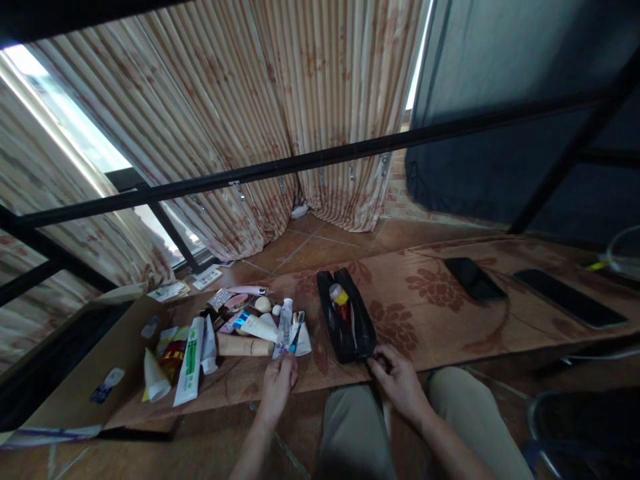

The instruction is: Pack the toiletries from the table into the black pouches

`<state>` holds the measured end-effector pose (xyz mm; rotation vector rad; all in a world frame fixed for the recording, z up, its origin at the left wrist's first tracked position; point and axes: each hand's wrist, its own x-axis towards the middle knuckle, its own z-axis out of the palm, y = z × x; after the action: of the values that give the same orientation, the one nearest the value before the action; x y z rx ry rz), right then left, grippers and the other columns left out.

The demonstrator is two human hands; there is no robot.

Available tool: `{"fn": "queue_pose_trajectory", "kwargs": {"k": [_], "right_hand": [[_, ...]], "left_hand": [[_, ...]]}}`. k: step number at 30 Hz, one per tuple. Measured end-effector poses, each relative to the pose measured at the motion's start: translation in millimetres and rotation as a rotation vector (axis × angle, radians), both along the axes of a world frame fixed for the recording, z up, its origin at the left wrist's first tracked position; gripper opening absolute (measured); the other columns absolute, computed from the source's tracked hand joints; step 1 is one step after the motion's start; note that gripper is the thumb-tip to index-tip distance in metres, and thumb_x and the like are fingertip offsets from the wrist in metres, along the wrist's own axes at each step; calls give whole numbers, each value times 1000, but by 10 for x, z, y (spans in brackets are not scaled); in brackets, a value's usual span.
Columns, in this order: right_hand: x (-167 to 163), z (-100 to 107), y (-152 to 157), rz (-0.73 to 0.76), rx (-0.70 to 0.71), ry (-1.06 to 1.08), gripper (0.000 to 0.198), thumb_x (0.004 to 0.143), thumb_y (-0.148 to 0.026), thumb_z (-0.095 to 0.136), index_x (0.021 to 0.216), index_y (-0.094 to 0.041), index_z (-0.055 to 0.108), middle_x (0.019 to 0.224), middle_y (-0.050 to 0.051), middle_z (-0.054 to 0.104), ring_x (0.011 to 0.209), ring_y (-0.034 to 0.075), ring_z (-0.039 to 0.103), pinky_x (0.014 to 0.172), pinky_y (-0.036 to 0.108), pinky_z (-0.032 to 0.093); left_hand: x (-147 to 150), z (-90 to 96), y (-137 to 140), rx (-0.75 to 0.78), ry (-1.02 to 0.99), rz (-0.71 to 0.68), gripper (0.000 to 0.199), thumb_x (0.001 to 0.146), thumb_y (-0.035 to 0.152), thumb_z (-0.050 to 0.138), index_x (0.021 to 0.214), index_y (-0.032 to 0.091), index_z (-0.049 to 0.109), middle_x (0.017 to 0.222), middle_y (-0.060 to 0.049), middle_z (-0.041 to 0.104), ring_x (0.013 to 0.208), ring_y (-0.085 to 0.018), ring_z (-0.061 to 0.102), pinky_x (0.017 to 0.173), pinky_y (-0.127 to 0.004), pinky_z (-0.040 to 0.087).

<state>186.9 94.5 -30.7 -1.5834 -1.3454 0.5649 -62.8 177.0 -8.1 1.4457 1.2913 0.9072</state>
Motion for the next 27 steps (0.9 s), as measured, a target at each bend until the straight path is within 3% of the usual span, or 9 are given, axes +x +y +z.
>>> {"fn": "queue_pose_trajectory", "kwargs": {"k": [27], "right_hand": [[1, 30, -4, -9, -5, 13, 15, 87, -30, 52, 85, -18, 61, 75, 2, 55, 66, 16, 53, 63, 27, 42]], "left_hand": [[7, -24, 18, -30, -4, -25, 48, 83, 61, 46, 61, 18, 49, 41, 6, 37, 39, -8, 32, 43, -22, 24]]}}
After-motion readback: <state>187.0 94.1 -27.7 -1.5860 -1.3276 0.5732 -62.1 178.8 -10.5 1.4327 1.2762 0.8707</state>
